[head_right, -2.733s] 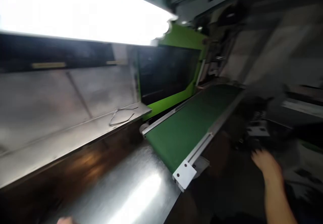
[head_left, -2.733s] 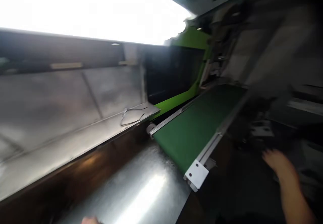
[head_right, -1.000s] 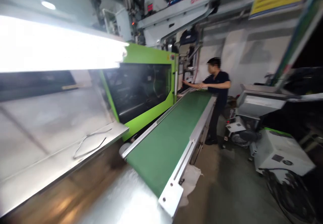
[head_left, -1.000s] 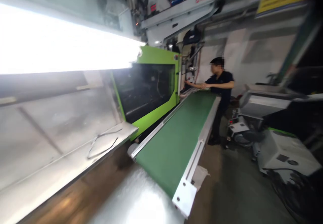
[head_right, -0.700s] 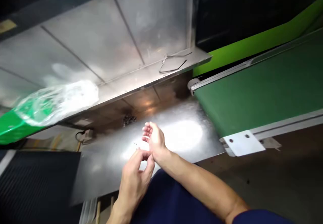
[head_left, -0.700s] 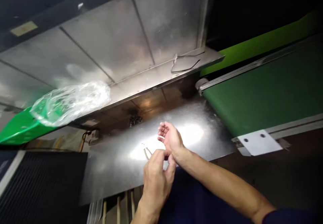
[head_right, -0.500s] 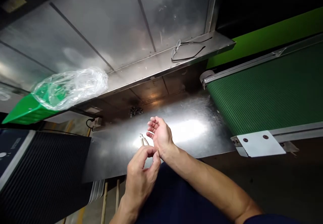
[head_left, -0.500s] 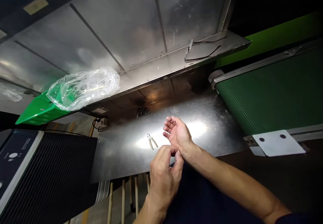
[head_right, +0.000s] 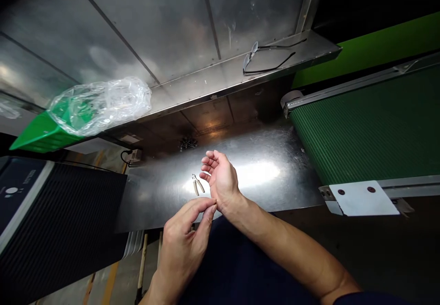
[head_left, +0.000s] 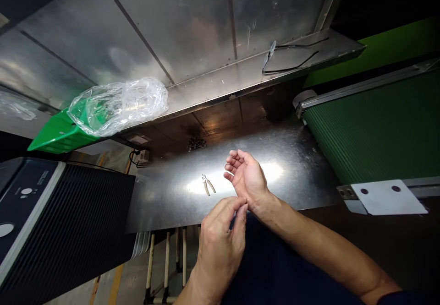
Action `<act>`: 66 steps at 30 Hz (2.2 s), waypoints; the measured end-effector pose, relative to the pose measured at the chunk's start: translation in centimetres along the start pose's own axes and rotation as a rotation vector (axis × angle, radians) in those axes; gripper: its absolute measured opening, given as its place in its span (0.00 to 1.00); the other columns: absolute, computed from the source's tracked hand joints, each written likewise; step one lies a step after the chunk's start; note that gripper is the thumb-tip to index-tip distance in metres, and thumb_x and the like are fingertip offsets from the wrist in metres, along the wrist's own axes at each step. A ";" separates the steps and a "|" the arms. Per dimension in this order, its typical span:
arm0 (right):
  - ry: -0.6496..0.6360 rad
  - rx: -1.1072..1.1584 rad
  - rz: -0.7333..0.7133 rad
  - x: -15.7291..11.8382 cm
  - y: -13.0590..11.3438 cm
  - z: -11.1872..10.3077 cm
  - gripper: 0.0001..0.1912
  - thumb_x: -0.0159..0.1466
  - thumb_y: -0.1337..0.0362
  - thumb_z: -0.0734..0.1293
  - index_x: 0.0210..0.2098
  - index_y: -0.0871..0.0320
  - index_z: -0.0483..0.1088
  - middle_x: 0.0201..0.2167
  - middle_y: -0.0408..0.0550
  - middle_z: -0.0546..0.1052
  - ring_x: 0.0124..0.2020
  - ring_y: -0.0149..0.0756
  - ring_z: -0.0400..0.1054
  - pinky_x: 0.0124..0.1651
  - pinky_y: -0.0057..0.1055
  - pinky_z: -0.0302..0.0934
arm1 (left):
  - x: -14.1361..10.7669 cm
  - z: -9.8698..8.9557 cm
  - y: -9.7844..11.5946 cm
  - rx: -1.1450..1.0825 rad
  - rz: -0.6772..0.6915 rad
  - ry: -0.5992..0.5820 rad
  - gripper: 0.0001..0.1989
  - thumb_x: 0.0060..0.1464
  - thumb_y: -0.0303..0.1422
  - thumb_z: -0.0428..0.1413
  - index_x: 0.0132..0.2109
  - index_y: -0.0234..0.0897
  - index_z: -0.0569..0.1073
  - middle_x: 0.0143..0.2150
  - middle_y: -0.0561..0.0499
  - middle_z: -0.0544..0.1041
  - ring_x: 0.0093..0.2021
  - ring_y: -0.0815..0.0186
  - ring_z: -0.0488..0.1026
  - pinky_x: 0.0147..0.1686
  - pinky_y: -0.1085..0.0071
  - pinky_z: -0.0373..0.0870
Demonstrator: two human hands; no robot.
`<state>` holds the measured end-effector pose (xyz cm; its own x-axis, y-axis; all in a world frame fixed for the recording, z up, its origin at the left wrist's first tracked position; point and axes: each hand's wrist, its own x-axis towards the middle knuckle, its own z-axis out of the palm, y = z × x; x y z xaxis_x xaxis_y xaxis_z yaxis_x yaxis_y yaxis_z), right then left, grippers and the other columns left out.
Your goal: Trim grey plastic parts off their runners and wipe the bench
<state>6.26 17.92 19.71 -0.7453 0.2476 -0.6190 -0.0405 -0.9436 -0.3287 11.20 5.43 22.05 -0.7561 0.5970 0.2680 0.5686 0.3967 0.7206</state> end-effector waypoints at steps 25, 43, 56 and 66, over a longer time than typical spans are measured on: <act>0.071 -0.054 0.011 1.4 0.6 0.6 0.11 0.66 0.59 0.63 0.33 0.58 0.72 0.28 0.40 0.74 0.25 0.26 0.66 0.27 0.25 0.63 | 1.5 0.9 -1.9 0.385 0.354 0.120 0.09 0.56 0.19 0.60 0.42 0.33 0.72 0.34 0.47 0.79 0.34 0.65 0.76 0.37 0.69 0.73; 0.010 0.064 0.136 0.6 -0.3 0.8 0.11 0.67 0.59 0.62 0.34 0.60 0.71 0.27 0.42 0.74 0.24 0.27 0.66 0.26 0.25 0.63 | 0.9 0.6 -0.5 0.002 0.200 0.156 0.14 0.55 0.15 0.59 0.45 0.33 0.75 0.39 0.48 0.79 0.41 0.68 0.77 0.45 0.72 0.75; -0.107 -0.057 0.078 -0.6 0.2 0.5 0.10 0.65 0.59 0.64 0.33 0.58 0.73 0.28 0.41 0.74 0.25 0.26 0.66 0.27 0.23 0.64 | 1.3 -1.5 0.5 -0.220 -0.332 -0.116 0.03 0.58 0.28 0.62 0.36 0.40 0.79 0.35 0.56 0.79 0.37 0.70 0.75 0.40 0.74 0.69; -0.153 -0.157 0.068 -1.2 1.3 -0.1 0.09 0.61 0.59 0.66 0.35 0.58 0.73 0.29 0.42 0.75 0.27 0.26 0.66 0.28 0.22 0.64 | 1.0 -2.2 0.4 -0.175 -0.443 -0.277 0.06 0.62 0.33 0.58 0.36 0.40 0.77 0.35 0.54 0.76 0.35 0.68 0.70 0.30 0.73 0.62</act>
<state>7.14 16.46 19.95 -0.8355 0.1368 -0.5321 0.1084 -0.9084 -0.4037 9.93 4.63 24.05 -0.7836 0.5703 -0.2466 0.1352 0.5438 0.8282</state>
